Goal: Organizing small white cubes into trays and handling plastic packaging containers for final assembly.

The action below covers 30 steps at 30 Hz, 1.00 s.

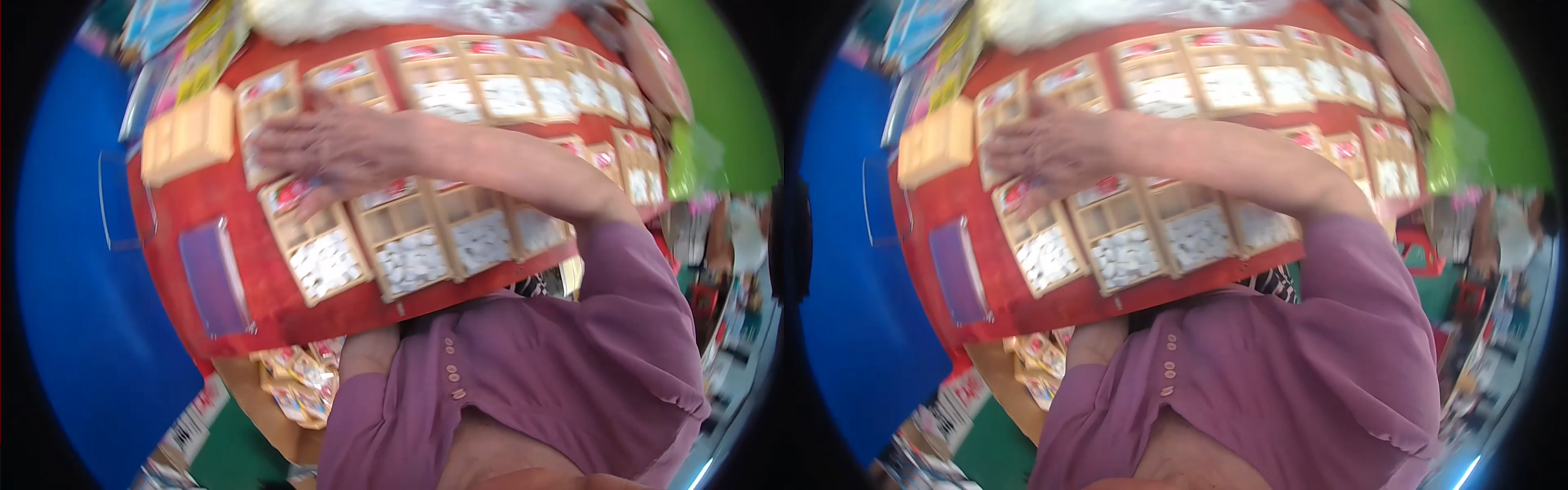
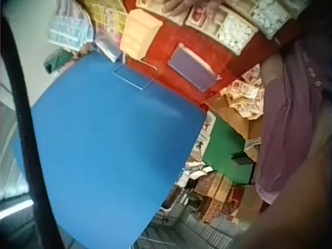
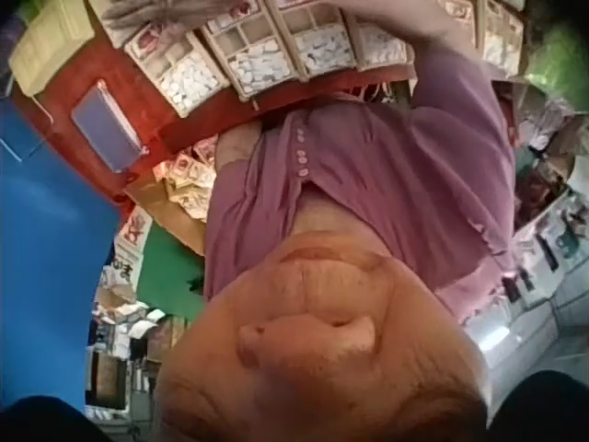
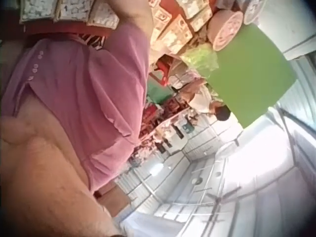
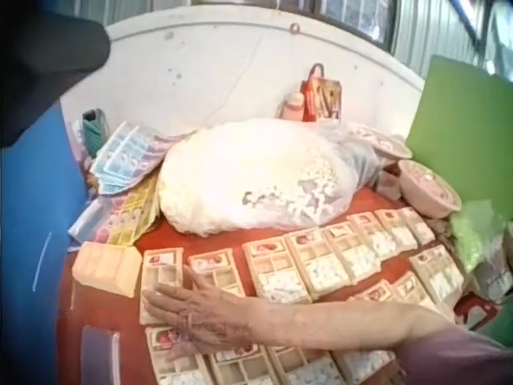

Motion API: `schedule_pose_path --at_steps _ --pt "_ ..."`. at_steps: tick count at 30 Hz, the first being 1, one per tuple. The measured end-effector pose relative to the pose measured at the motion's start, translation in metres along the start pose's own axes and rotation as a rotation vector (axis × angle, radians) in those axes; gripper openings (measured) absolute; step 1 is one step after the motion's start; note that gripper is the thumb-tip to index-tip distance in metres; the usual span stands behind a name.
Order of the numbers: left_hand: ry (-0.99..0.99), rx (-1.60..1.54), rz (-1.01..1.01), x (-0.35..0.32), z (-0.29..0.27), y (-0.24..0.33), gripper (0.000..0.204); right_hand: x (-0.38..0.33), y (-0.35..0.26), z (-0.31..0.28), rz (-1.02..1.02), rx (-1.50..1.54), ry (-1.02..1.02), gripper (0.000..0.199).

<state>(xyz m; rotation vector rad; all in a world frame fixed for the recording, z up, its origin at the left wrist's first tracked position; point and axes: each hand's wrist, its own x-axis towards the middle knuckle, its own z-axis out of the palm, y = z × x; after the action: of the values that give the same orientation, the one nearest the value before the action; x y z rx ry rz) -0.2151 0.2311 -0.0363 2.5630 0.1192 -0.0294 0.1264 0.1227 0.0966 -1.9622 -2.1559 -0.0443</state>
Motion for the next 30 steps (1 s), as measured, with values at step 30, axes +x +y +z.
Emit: schedule_pose_path --at_steps 30 --pt "-0.084 0.038 0.315 0.141 0.074 0.129 0.056 -0.318 0.058 -0.093 0.93 -0.151 0.101 0.069"
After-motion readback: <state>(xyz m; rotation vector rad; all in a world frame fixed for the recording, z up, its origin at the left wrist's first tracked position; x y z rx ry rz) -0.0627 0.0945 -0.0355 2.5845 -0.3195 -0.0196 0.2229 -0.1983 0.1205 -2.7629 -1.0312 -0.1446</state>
